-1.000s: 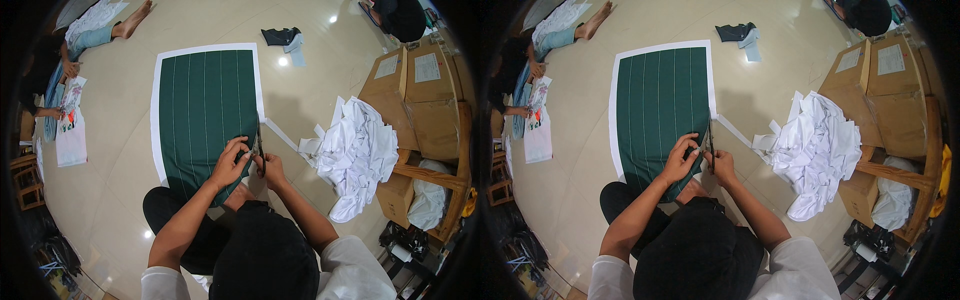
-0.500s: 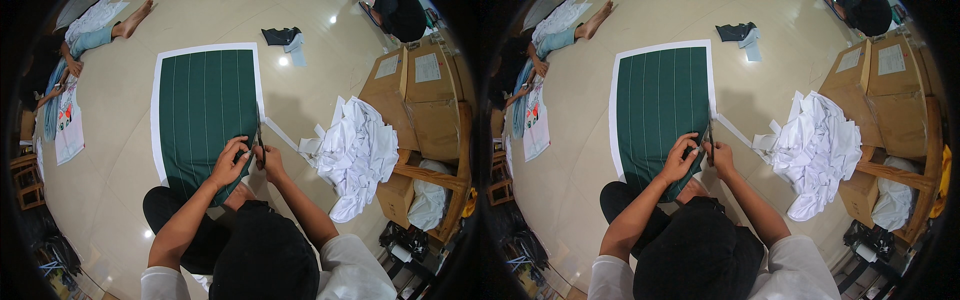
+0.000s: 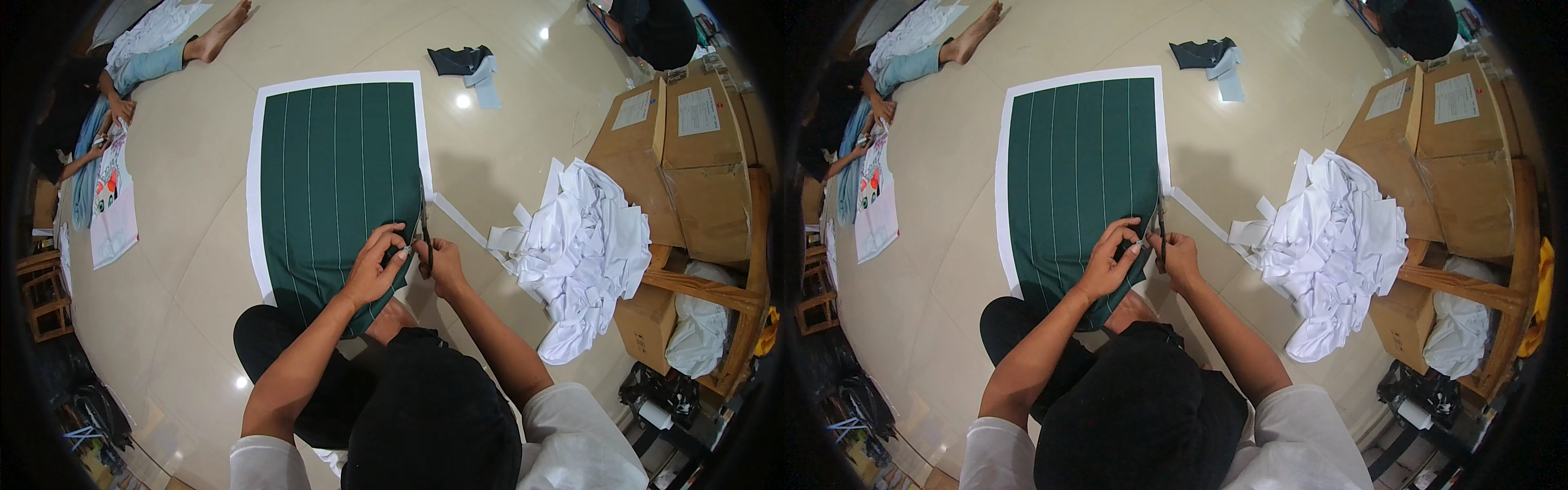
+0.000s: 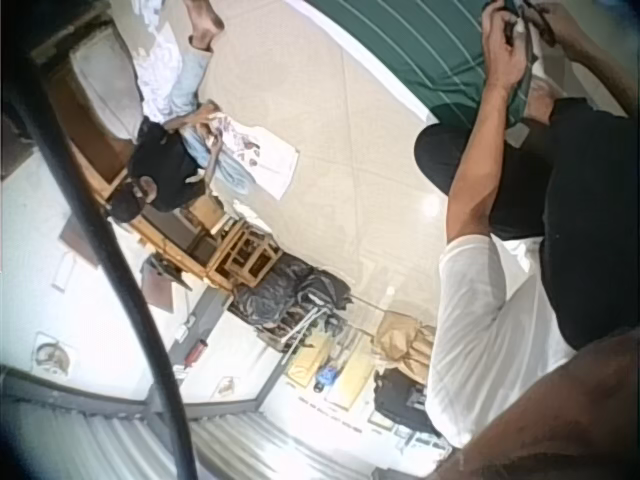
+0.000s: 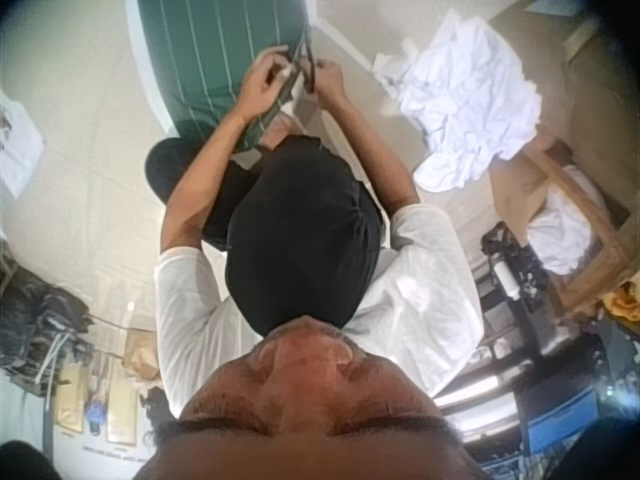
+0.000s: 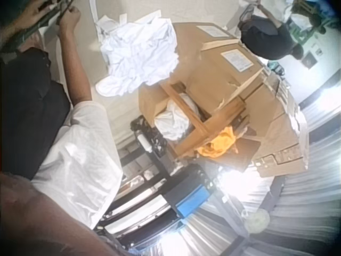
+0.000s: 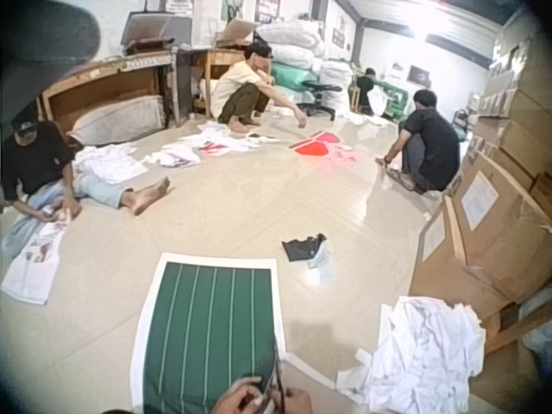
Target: The person cuts a green fabric sheet along printed white lines using scissors while sitting on the floor.
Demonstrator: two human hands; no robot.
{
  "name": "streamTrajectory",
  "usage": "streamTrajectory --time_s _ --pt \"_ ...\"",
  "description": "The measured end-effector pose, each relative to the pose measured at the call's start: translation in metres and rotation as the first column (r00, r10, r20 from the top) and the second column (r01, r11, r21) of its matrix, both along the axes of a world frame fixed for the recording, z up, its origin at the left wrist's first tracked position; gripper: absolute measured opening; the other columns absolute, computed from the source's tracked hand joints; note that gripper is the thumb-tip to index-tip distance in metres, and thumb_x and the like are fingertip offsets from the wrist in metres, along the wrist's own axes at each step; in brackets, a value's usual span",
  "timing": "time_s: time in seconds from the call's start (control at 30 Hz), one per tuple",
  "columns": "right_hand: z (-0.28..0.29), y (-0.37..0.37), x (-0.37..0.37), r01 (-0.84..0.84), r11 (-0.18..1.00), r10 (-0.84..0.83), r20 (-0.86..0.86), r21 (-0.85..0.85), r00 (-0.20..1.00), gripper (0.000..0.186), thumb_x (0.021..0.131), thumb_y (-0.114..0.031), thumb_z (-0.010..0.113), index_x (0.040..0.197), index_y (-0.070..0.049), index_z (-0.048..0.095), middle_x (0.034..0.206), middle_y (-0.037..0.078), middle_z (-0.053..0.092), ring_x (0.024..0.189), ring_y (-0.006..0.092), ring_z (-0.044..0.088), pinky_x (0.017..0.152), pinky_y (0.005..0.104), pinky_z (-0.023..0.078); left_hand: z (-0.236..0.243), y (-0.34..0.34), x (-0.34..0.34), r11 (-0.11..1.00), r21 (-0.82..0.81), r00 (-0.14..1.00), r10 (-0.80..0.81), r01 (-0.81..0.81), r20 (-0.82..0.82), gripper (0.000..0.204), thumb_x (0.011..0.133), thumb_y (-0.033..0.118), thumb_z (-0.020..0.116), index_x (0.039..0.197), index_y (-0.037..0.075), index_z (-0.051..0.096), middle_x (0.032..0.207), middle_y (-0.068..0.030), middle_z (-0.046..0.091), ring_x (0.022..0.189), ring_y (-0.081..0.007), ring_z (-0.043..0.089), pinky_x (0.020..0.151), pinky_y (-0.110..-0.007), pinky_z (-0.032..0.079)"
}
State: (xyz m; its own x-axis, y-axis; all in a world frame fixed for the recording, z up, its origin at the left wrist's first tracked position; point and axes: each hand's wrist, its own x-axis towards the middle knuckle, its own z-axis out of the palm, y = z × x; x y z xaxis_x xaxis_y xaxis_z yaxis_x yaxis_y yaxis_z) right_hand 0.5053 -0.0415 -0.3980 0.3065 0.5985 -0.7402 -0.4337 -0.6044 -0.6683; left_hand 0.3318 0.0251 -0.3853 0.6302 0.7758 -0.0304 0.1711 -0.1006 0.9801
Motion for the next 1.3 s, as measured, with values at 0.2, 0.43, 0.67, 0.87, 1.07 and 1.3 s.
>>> streamTrajectory --time_s 0.2,0.43,0.67,0.87,1.07,1.3 --pt "0.001 -0.001 -0.001 0.017 1.0 -0.017 0.043 0.004 0.999 0.03 0.086 -0.026 0.08 0.081 -0.003 0.061 0.059 0.0 0.053 0.044 0.0103 0.049 0.04 0.0273 0.035 0.003 0.0 0.001 1.0 0.007 1.0 -0.001 0.001 -0.006 0.017 0.101 0.017 0.062 0.11 0.003 0.06 0.144 -0.0177 0.053 0.132 -0.0366 0.054 0.109 -0.04 0.042" --pt "-0.001 -0.002 -0.004 0.015 1.0 -0.015 0.042 0.003 0.999 0.029 0.086 -0.025 0.079 0.081 -0.003 0.061 0.059 0.0 0.053 0.045 0.0101 0.049 0.041 0.0275 0.035 0.002 0.0 0.0 1.0 0.01 1.0 -0.005 0.005 0.004 0.017 0.101 0.017 0.062 0.11 0.003 0.06 0.144 -0.018 0.053 0.132 -0.0368 0.054 0.109 -0.04 0.042" --pt "-0.002 -0.002 -0.005 0.023 1.0 -0.024 0.032 0.014 0.999 0.028 0.086 -0.024 0.079 0.08 -0.003 0.06 0.059 -0.001 0.052 0.044 0.0102 0.048 0.041 0.0276 0.034 0.002 -0.001 0.0 1.0 -0.008 1.0 -0.003 0.003 0.0 0.018 0.101 0.018 0.062 0.111 0.003 0.06 0.145 -0.0182 0.053 0.131 -0.0368 0.054 0.109 -0.04 0.042" --pt "-0.004 -0.002 -0.004 0.028 1.0 -0.029 0.021 0.009 0.999 0.028 0.085 -0.023 0.079 0.081 -0.003 0.06 0.059 0.0 0.053 0.044 0.0104 0.049 0.04 0.0271 0.035 0.001 0.0 0.0 1.0 0.016 1.0 -0.004 0.004 0.002 0.019 0.1 0.018 0.063 0.111 0.003 0.06 0.144 -0.0185 0.053 0.131 -0.0372 0.054 0.109 -0.04 0.042" --pt "-0.004 -0.003 -0.003 0.016 1.0 -0.017 0.032 0.006 0.999 0.028 0.085 -0.023 0.079 0.079 -0.004 0.06 0.059 0.0 0.053 0.044 0.0108 0.049 0.04 0.0271 0.035 0.003 0.0 0.0 1.0 0.003 1.0 0.001 -0.001 0.001 0.017 0.1 0.017 0.063 0.11 0.003 0.06 0.145 -0.0171 0.053 0.131 -0.0361 0.055 0.109 -0.039 0.042" --pt "0.004 0.009 0.0 0.001 1.0 -0.001 0.038 -0.004 0.999 0.027 0.083 -0.024 0.076 0.08 -0.004 0.059 0.06 0.0 0.051 0.045 0.0119 0.048 0.043 0.0275 0.036 0.007 0.0 -0.002 1.0 -0.026 1.0 -0.002 0.002 0.016 0.014 0.1 0.015 0.062 0.109 0.004 0.059 0.144 -0.0159 0.054 0.132 -0.0306 0.053 0.111 -0.038 0.039"
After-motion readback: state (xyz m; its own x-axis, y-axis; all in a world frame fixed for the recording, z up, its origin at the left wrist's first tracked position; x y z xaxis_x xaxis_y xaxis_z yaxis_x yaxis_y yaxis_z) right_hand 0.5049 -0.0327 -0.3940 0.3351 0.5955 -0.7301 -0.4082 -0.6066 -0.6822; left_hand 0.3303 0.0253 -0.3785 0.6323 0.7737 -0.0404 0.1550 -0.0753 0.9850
